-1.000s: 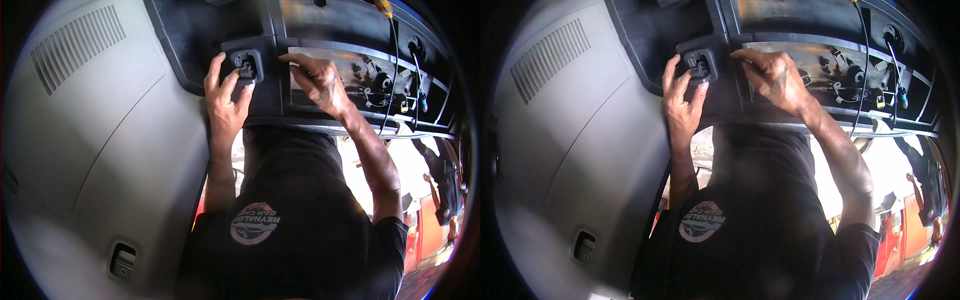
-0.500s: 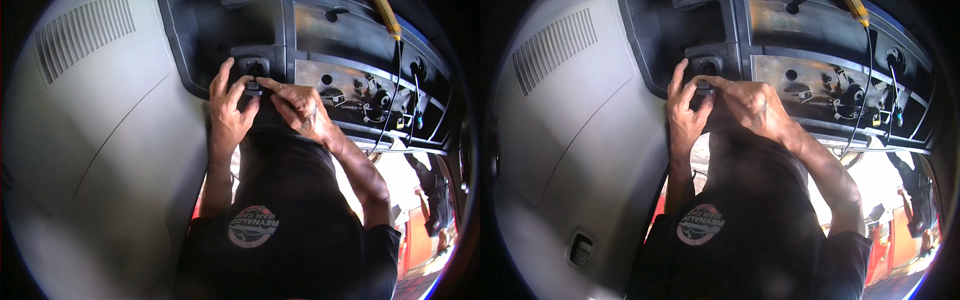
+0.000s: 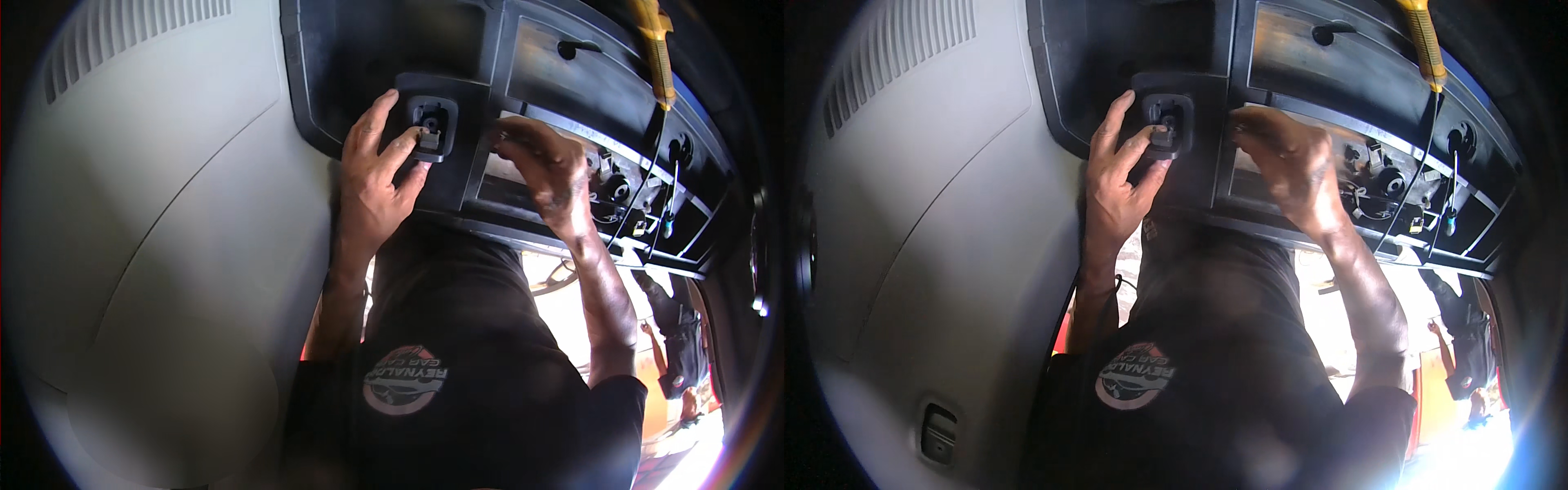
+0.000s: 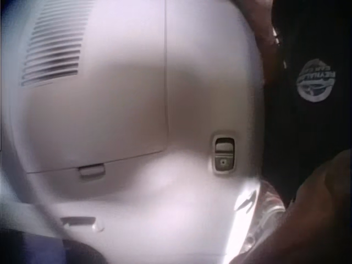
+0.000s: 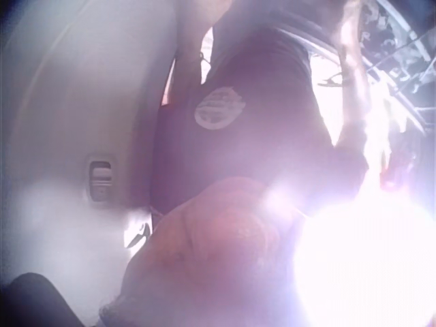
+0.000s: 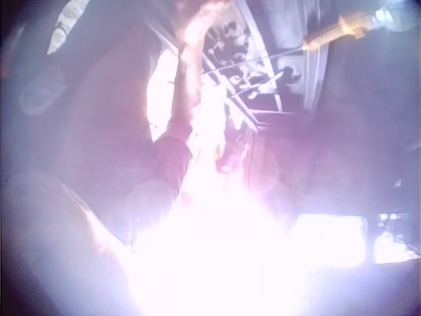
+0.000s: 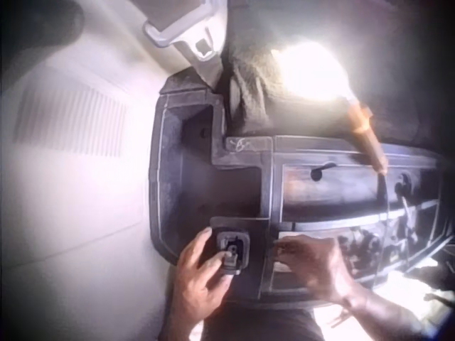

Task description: The person fits a black plastic latch cover into a slot in the rear interior panel of a vehicle and then secures it by hand and using a screwdriver.

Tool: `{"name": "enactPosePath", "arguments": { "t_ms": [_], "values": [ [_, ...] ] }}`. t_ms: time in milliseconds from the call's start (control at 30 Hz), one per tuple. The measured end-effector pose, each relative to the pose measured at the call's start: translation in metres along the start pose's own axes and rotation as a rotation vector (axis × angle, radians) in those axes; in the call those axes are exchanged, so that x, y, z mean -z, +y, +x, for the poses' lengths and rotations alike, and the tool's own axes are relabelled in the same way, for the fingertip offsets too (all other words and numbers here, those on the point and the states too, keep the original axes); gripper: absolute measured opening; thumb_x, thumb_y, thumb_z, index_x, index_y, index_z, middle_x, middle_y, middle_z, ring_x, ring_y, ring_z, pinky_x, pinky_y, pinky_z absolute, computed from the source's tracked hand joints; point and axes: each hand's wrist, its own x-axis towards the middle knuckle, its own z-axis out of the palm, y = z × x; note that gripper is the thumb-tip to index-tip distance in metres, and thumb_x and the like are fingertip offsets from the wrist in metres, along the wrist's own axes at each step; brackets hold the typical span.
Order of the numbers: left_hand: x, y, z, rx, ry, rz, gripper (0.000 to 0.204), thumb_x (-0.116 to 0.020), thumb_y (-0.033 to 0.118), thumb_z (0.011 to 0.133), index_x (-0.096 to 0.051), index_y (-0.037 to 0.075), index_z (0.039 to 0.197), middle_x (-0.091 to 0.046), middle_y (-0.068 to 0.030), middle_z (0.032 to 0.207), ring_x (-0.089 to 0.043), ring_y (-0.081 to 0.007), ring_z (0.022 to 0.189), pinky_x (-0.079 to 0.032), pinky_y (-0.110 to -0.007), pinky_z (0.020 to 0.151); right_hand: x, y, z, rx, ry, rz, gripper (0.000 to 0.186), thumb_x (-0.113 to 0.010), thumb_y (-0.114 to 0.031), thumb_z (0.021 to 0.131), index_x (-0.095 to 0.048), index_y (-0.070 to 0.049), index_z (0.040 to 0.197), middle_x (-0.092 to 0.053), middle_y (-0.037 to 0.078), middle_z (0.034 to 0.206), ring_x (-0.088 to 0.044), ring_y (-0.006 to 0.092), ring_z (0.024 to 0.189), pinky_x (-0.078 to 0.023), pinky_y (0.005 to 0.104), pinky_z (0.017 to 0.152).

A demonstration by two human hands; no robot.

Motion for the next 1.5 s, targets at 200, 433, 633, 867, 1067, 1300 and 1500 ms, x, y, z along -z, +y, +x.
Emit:
{"name": "enactPosePath", "arguments": {
  "t_ms": [200,433,633,867,1067,1300,1500],
  "values": [
    [-0.001,0.003,-0.001,0.025,-0.012,0.001,0.034,-0.079,0.007,0.085,-0.074,0.006,0.118,-0.045,-0.0207,0.157,-0.051,-0.0399,0.137,-0.047,-0.047,0.109,-0.021,-0.004,0.031,0.443,-0.095,-0.315,0.027,-0.075,0.001,0.087,-0.071,0.000,0.113,-0.070,0.014,0.093,-0.071,0.0289,0.080,-0.058,0.0385,0.067],
    [-0.001,0.001,0.000,0.025,0.001,0.004,0.034,-0.079,0.009,0.086,-0.073,0.005,0.119,-0.045,-0.0220,0.157,-0.050,-0.0402,0.138,-0.046,-0.048,0.110,-0.022,-0.013,0.040,0.627,-0.162,-0.452,0.038,-0.071,0.004,0.077,-0.067,0.005,0.115,-0.066,0.014,0.099,-0.069,0.0324,0.093,-0.059,0.0409,0.076],
    [0.000,0.000,0.000,0.024,-0.008,-0.011,0.035,-0.079,0.009,0.086,-0.073,0.007,0.121,-0.045,-0.0229,0.156,-0.049,-0.0405,0.139,-0.045,-0.049,0.112,-0.016,-0.023,0.053,0.598,-0.268,-0.540,0.031,-0.071,0.003,0.076,-0.067,0.003,0.107,-0.064,0.014,0.096,-0.069,0.0334,0.093,-0.059,0.0415,0.078],
    [-0.003,-0.003,-0.004,0.026,-0.006,0.012,0.036,-0.079,0.011,0.088,-0.073,0.005,0.122,-0.046,-0.0236,0.156,-0.050,-0.0407,0.139,-0.045,-0.049,0.112,-0.024,-0.013,0.065,0.634,-0.317,-0.449,0.026,-0.075,0.005,0.069,-0.067,0.001,0.094,-0.061,0.012,0.092,-0.070,0.0312,0.087,-0.060,0.0407,0.071],
    [-0.005,-0.004,-0.004,0.041,0.002,-0.048,0.035,-0.080,0.008,0.081,-0.073,-0.001,0.115,-0.046,-0.0248,0.154,-0.046,-0.0432,0.140,-0.039,-0.050,0.116,-0.028,-0.012,0.065,0.685,-0.286,-0.525,0.026,-0.076,0.006,0.067,-0.067,0.000,0.091,-0.061,0.012,0.093,-0.070,0.0302,0.086,-0.060,0.0405,0.071],
    [-0.006,-0.007,-0.004,0.043,0.014,-0.092,0.034,-0.080,0.009,0.081,-0.074,-0.002,0.112,-0.048,-0.0272,0.151,-0.047,-0.0439,0.138,-0.039,-0.049,0.115,-0.030,-0.032,0.066,0.773,-0.382,-0.699,0.025,-0.075,0.006,0.067,-0.067,0.001,0.090,-0.063,0.011,0.094,-0.070,0.0289,0.088,-0.061,0.0393,0.074],
    [-0.006,-0.004,-0.004,0.031,0.046,-0.106,0.031,-0.080,0.008,0.081,-0.075,-0.003,0.110,-0.050,-0.0280,0.149,-0.049,-0.0443,0.136,-0.040,-0.050,0.114,-0.026,-0.032,0.065,0.684,-0.395,-0.643,0.018,-0.073,0.004,0.069,-0.067,0.002,0.086,-0.065,0.012,0.096,-0.071,0.0287,0.087,-0.062,0.0383,0.077]
  ]
}}
